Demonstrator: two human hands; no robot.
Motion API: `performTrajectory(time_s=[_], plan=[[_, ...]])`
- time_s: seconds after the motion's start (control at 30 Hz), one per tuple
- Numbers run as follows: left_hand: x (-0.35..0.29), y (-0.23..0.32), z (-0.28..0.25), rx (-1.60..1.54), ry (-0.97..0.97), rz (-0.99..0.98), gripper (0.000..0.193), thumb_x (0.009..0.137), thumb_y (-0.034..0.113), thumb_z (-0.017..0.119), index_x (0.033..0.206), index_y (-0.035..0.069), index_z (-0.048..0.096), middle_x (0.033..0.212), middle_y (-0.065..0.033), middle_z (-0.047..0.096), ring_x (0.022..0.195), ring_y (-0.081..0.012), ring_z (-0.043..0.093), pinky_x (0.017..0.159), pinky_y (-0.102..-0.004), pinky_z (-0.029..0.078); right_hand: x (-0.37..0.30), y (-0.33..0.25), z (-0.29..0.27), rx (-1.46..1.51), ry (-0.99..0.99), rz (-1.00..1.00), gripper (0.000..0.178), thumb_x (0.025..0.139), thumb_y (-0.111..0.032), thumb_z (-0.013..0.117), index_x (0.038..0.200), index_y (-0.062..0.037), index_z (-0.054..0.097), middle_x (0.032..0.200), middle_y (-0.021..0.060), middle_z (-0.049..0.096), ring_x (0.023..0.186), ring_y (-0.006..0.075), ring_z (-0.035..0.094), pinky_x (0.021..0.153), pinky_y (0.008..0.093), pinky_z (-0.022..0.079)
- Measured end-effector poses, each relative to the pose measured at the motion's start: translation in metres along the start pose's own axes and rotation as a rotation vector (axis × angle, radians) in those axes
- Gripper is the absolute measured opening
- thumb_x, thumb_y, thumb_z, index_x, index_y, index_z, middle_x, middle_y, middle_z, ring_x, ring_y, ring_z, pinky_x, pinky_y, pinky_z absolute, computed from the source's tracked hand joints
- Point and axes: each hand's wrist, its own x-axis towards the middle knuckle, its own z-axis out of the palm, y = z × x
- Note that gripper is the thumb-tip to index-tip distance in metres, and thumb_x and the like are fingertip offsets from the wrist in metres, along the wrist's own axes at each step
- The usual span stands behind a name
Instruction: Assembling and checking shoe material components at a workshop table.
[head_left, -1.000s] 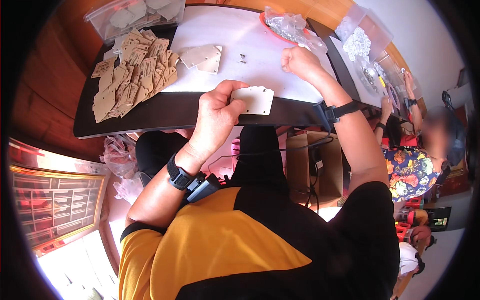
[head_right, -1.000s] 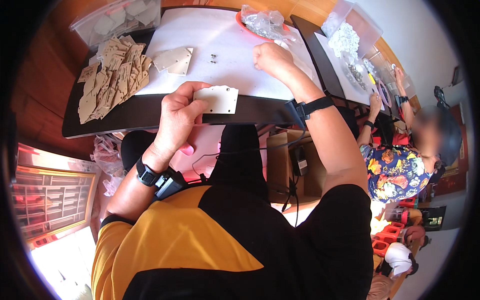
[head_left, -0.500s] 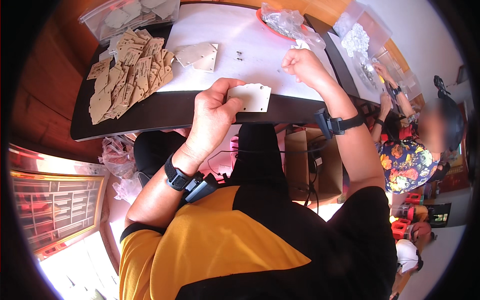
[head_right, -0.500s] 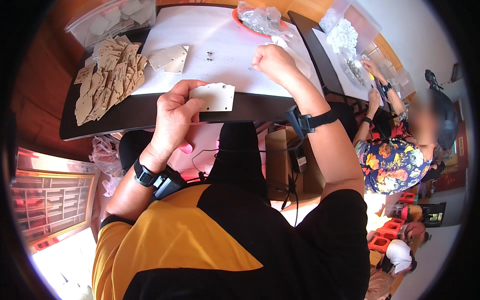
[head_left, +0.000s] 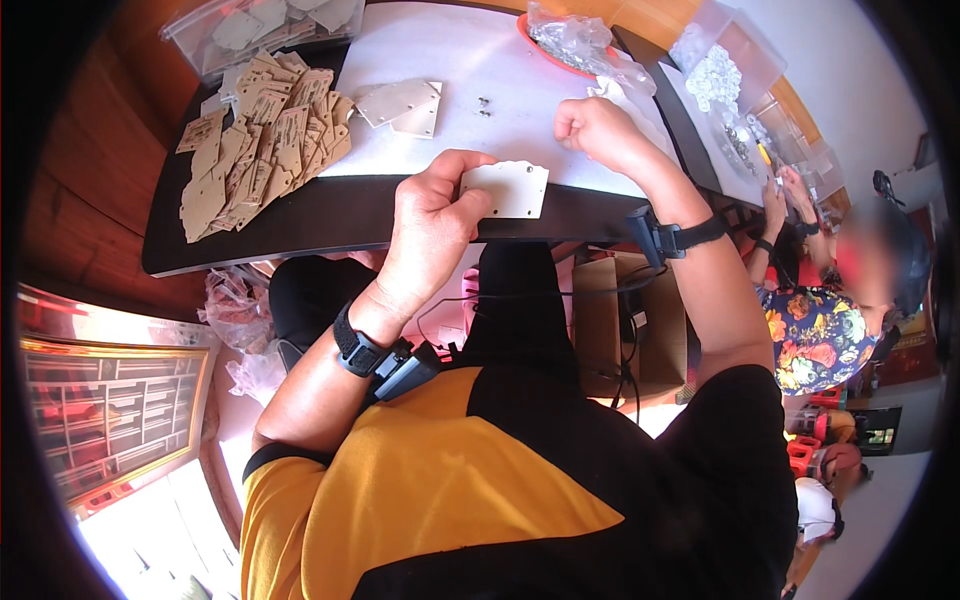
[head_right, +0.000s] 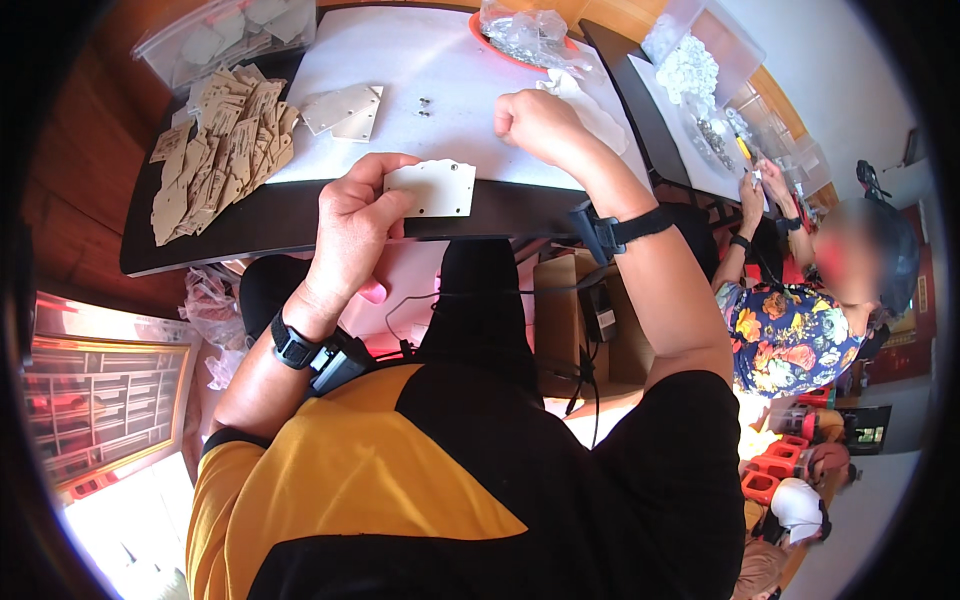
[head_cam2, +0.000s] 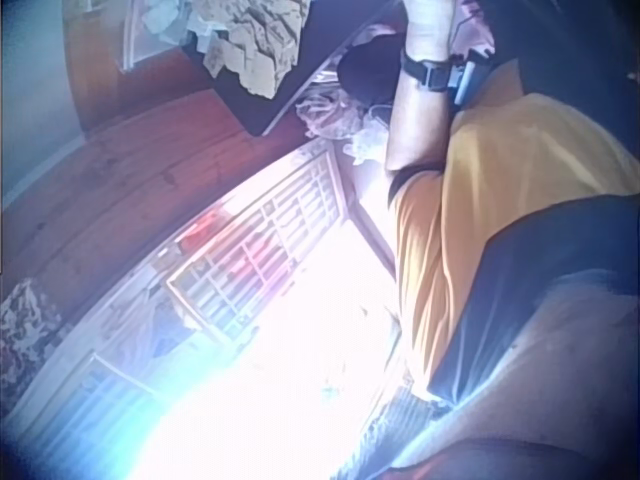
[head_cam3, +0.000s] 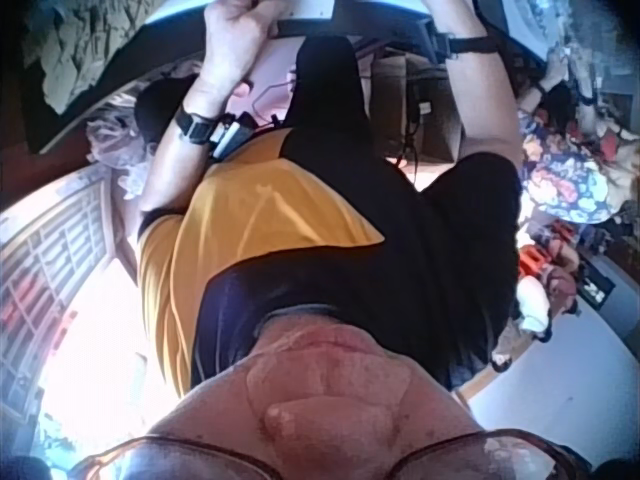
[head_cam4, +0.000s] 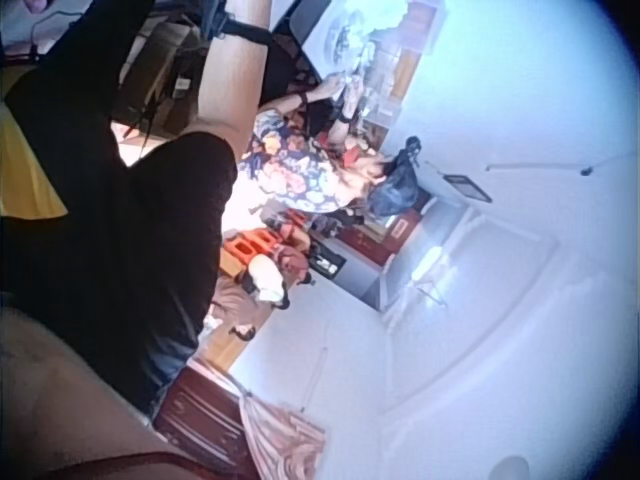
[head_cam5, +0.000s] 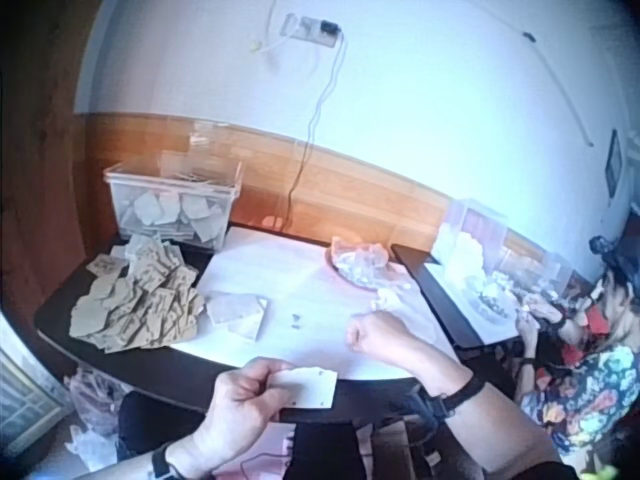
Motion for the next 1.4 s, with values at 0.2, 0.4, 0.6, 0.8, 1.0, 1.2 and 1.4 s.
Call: performTrajectory(time_s=[0.2,0.4,0.6,0.8,1.0,1.2,1.4], plan=[[-0.001,0.0,0.001,-0.005,0.005,-0.009,0.029,0.086,-0.002,0.056,0.114,-0.002,0.064,0.075,-0.0001,0.062,0.056,-0.0033,0.05,0.052,-0.019,0.041,-0.019,0.007,-0.001,0.12,0.142,0.039,0.006,0.08,-0.002,0.064,0.086,-0.0032,0.066,0.077,0.0031,0.063,0.069,0.0128,0.058,0.059,0.0281,0.047],[0.001,-0.001,0.001,0.052,0.009,0.005,0.029,0.086,-0.001,0.056,0.114,-0.001,0.064,0.074,0.0001,0.061,0.056,-0.0035,0.05,0.052,-0.0192,0.041,-0.012,0.012,0.01,0.13,0.092,0.152,0.011,0.076,-0.016,0.071,0.085,-0.0086,0.07,0.082,0.008,0.07,0.084,0.0251,0.067,0.073,0.0376,0.05],[0.0,0.0,0.001,0.063,0.019,-0.005,0.029,0.087,0.001,0.056,0.115,-0.002,0.063,0.073,0.0002,0.06,0.057,-0.0034,0.05,0.053,-0.0192,0.041,-0.009,0.002,0.015,-0.201,0.126,0.09,0.011,0.077,-0.018,0.069,0.085,-0.011,0.07,0.085,0.0096,0.071,0.086,0.0291,0.067,0.073,0.0409,0.05],[-0.001,0.0,0.001,0.079,0.013,-0.002,0.03,0.087,0.001,0.056,0.117,-0.002,0.062,0.073,0.0004,0.06,0.057,-0.0039,0.05,0.054,-0.0197,0.042,-0.017,0.005,0.016,-0.077,0.177,0.084,0.009,0.078,-0.014,0.068,0.079,-0.0054,0.066,0.074,0.0096,0.067,0.073,0.0242,0.063,0.069,0.0364,0.047],[-0.003,0.001,0.001,0.069,0.02,0.003,0.031,0.087,0.0,0.056,0.117,-0.003,0.062,0.073,0.0001,0.059,0.058,-0.0041,0.05,0.054,-0.02,0.042,-0.018,-0.002,0.018,-0.331,0.2,-0.006,0.01,0.079,-0.013,0.067,0.084,-0.0046,0.065,0.077,0.0117,0.066,0.075,0.0261,0.063,0.07,0.0367,0.047],[-0.001,-0.002,0.003,0.046,0.024,-0.006,0.031,0.086,0.0,0.056,0.116,-0.003,0.062,0.071,0.0004,0.059,0.057,-0.0041,0.05,0.054,-0.02,0.041,-0.038,-0.024,0.019,0.011,0.26,-0.137,0.01,0.082,-0.011,0.065,0.085,-0.0025,0.061,0.076,0.0105,0.064,0.073,0.0252,0.061,0.068,0.0358,0.046],[0.001,-0.004,0.001,0.081,0.042,-0.004,0.032,0.084,0.0,0.057,0.116,-0.001,0.063,0.071,0.0001,0.06,0.056,-0.004,0.051,0.053,-0.0206,0.042,-0.057,-0.085,0.041,0.058,0.454,-0.455,0.007,0.083,-0.01,0.064,0.084,-0.0087,0.057,0.083,0.0067,0.062,0.074,0.0303,0.063,0.065,0.0427,0.047]])
